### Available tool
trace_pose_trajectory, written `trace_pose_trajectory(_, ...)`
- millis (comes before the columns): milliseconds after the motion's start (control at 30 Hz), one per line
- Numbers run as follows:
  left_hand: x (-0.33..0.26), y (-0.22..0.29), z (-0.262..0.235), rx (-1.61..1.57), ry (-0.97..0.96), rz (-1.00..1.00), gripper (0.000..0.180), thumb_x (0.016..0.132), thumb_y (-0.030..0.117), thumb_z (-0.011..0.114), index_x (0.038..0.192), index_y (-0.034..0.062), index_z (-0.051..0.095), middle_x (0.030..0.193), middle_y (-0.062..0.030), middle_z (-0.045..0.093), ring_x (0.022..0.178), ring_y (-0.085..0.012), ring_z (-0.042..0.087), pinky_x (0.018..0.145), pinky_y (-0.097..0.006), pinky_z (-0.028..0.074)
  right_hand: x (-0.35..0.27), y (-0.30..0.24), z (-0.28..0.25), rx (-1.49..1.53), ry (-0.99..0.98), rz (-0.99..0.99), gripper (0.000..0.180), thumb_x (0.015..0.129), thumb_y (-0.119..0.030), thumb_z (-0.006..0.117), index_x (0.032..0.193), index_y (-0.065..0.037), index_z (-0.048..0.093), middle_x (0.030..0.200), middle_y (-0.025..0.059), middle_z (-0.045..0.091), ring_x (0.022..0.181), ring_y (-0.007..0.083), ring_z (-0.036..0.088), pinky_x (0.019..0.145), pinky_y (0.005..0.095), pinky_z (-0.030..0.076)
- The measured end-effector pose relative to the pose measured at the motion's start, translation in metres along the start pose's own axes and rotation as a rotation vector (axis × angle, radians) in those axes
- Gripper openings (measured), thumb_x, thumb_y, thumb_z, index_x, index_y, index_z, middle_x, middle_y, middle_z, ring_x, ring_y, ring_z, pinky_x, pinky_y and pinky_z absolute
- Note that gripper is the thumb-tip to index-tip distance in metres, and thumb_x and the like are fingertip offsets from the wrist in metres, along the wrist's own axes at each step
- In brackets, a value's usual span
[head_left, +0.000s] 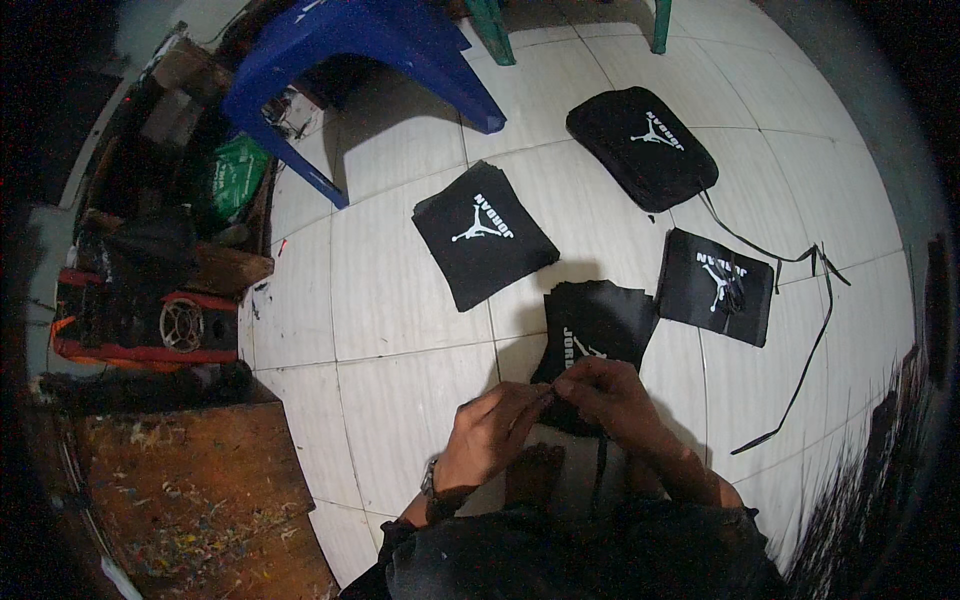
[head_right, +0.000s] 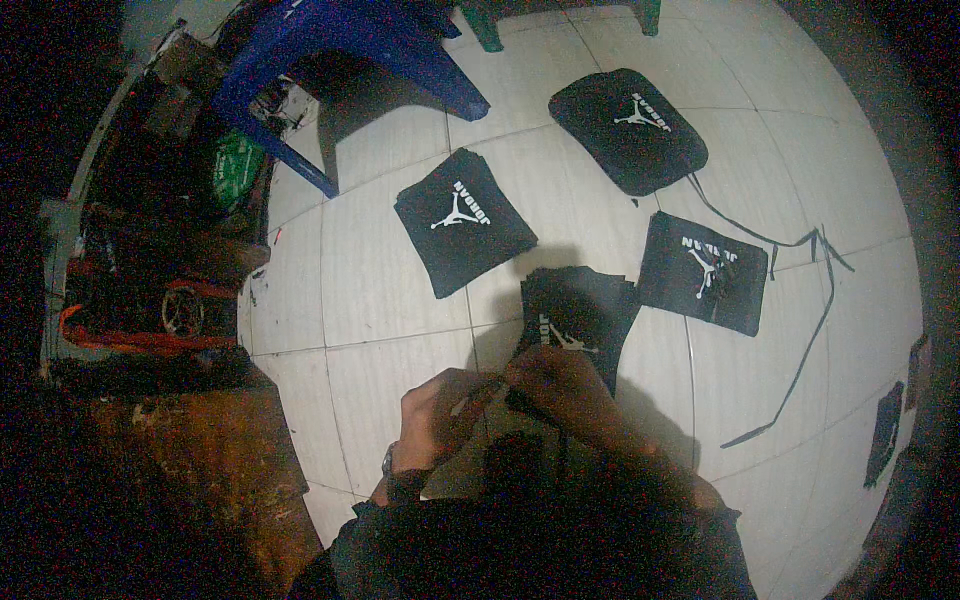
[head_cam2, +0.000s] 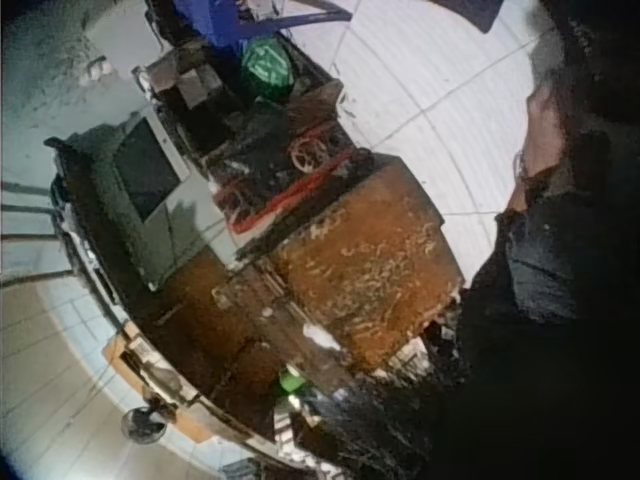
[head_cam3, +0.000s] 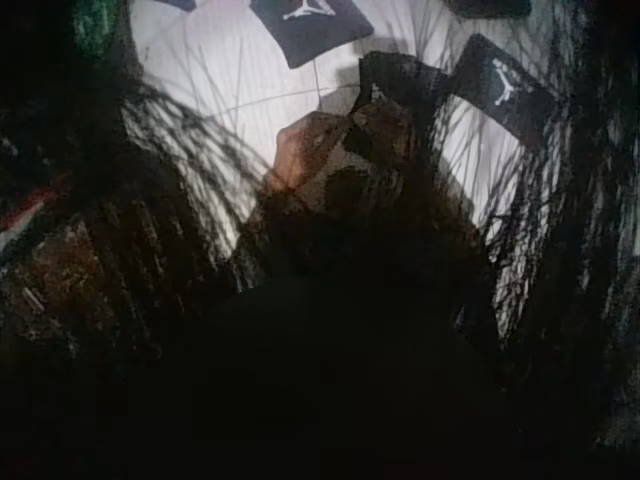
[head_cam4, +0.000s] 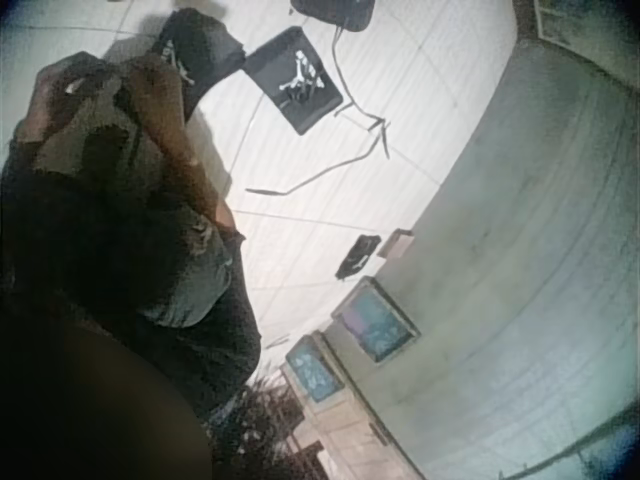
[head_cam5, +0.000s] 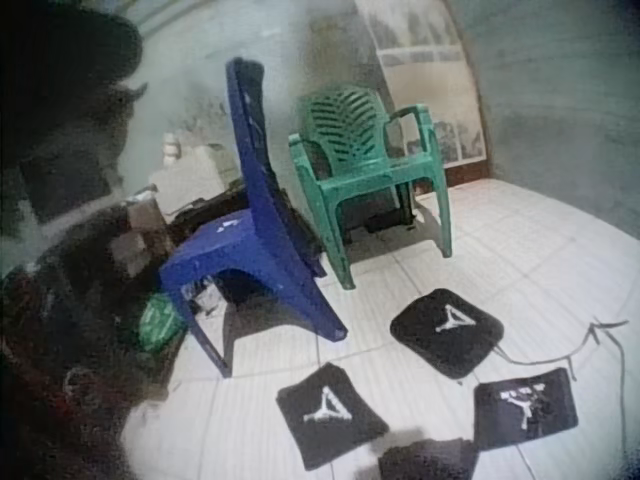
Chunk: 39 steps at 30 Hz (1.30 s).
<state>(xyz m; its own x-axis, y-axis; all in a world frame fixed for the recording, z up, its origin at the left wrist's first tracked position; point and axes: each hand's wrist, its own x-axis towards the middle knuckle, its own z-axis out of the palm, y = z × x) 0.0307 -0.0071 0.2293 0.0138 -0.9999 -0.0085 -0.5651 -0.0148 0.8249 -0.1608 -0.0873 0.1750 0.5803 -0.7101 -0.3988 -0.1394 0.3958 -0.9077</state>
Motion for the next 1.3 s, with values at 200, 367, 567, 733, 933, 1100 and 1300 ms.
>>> trace_pose_trajectory(200,-0.002,-0.009,-0.022,0.123,-0.257,0.060,0.018,0.095,0.009,0.071,0.109,-0.0019,0.071,0.101,-0.0177,0.070,0.088,-0.0320,0.073,0.077,-0.041,0.058,-0.004,-0.014,-0.015,-0.266,0.073,0.030,0.013,0.095,-0.014,0.075,0.102,-0.002,0.075,0.091,0.0038,0.073,0.083,0.0072,0.062,0.072,0.0269,0.050)
trace_pose_trajectory(367,-0.009,-0.024,-0.026,-0.305,-0.434,-0.144,0.018,0.101,0.015,0.063,0.106,-0.0017,0.067,0.091,-0.0113,0.068,0.080,-0.0231,0.067,0.070,-0.033,0.052,-0.002,-0.009,-0.022,-0.165,0.051,-0.083,0.016,0.098,-0.017,0.072,0.103,-0.001,0.073,0.088,0.0026,0.070,0.080,0.0079,0.060,0.067,0.0273,0.048)
trace_pose_trajectory(567,0.040,-0.055,-0.011,-1.357,0.089,-0.264,0.024,0.106,0.023,0.059,0.090,0.0055,0.059,0.078,0.0001,0.056,0.066,-0.0099,0.051,0.060,-0.025,0.042,0.009,0.021,-0.049,0.277,-0.013,0.234,0.021,0.102,-0.012,0.060,0.116,0.002,0.067,0.090,0.0038,0.068,0.077,0.0087,0.061,0.062,0.0236,0.046)
trace_pose_trajectory(733,0.080,-0.053,0.016,0.443,0.668,0.023,0.024,0.105,0.020,0.058,0.117,0.0009,0.063,0.108,-0.0143,0.067,0.095,-0.0215,0.065,0.083,-0.034,0.052,0.001,0.026,-0.080,0.571,0.172,0.143,0.017,0.101,-0.004,0.056,0.116,0.002,0.062,0.093,0.0095,0.071,0.075,0.0155,0.069,0.063,0.0288,0.058)
trace_pose_trajectory(933,0.062,-0.022,0.079,0.220,0.101,0.624,0.017,0.097,0.011,0.064,0.108,-0.0013,0.068,0.108,-0.0147,0.071,0.096,-0.0334,0.069,0.081,-0.041,0.055,-0.024,0.008,-0.087,0.687,-0.033,0.110,0.019,0.097,-0.005,0.065,0.115,-0.002,0.059,0.092,0.0127,0.070,0.073,0.0210,0.071,0.064,0.0344,0.063)
trace_pose_trajectory(1100,0.052,-0.022,0.090,-0.415,-0.035,0.149,0.019,0.101,0.017,0.062,0.096,0.0006,0.071,0.086,-0.0120,0.072,0.075,-0.0204,0.069,0.070,-0.034,0.054,-0.027,-0.007,-0.077,0.969,0.049,0.141,0.026,0.096,-0.013,0.065,0.118,0.000,0.062,0.095,0.0157,0.072,0.077,0.0227,0.071,0.064,0.0335,0.060)
trace_pose_trajectory(1300,0.052,-0.032,0.086,-0.710,-0.288,-0.096,0.025,0.105,0.022,0.060,0.098,0.0009,0.072,0.081,-0.0068,0.072,0.073,-0.0101,0.064,0.071,-0.032,0.052,-0.037,-0.027,-0.049,-0.036,0.302,-0.087,0.029,0.093,-0.013,0.075,0.115,0.002,0.065,0.094,0.0083,0.070,0.073,0.0129,0.061,0.061,0.0279,0.052)
